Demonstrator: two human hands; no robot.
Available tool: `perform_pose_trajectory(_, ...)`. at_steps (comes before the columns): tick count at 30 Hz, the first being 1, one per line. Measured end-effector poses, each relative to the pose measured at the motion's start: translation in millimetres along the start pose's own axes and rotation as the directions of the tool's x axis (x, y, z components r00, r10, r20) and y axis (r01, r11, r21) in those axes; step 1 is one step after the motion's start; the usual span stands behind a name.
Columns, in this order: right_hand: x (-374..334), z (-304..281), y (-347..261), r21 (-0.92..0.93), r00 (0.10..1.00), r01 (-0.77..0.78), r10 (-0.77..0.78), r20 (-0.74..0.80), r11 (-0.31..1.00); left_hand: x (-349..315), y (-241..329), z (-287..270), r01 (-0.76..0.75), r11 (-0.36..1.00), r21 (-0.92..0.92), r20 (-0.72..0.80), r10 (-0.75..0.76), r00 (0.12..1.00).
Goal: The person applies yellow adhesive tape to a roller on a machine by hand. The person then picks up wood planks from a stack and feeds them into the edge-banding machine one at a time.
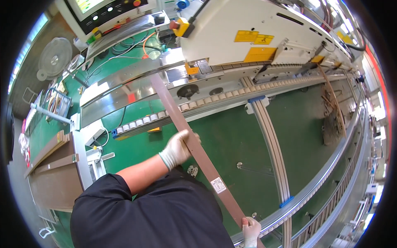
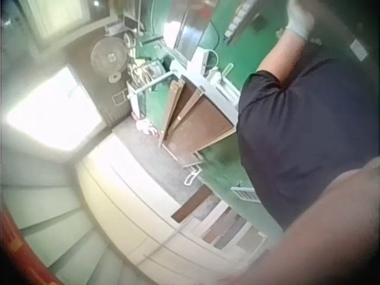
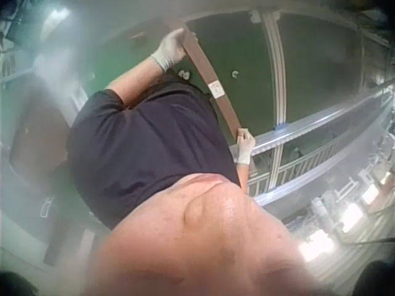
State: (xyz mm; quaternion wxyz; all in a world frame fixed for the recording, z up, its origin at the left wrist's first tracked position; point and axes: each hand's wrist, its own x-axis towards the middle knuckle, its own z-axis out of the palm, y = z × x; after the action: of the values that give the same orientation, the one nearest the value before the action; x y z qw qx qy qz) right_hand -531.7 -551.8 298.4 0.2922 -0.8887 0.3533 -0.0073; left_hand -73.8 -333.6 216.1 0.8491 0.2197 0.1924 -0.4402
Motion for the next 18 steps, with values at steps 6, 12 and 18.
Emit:
perform_pose_trajectory(6, -37, 53, 2, 0.191, 0.974, -0.225, 0.225, 0.021, 0.956, 63, 118, 35, -0.155, 0.936, 0.316, -0.140, 0.207, 0.968)
perform_pose_trajectory(12, -21, 77, -28, 0.208, 0.941, -0.328, 0.299, 0.159, 0.921, 89, 190, 11, -0.031, 0.678, 0.735, -0.150, 0.207, 0.967)
perform_pose_trajectory(18, 28, 96, -74, 0.152, 0.931, -0.286, 0.237, 0.276, 0.946, 105, 214, 0, -0.072, 0.570, 0.818, -0.065, 0.216, 0.974)
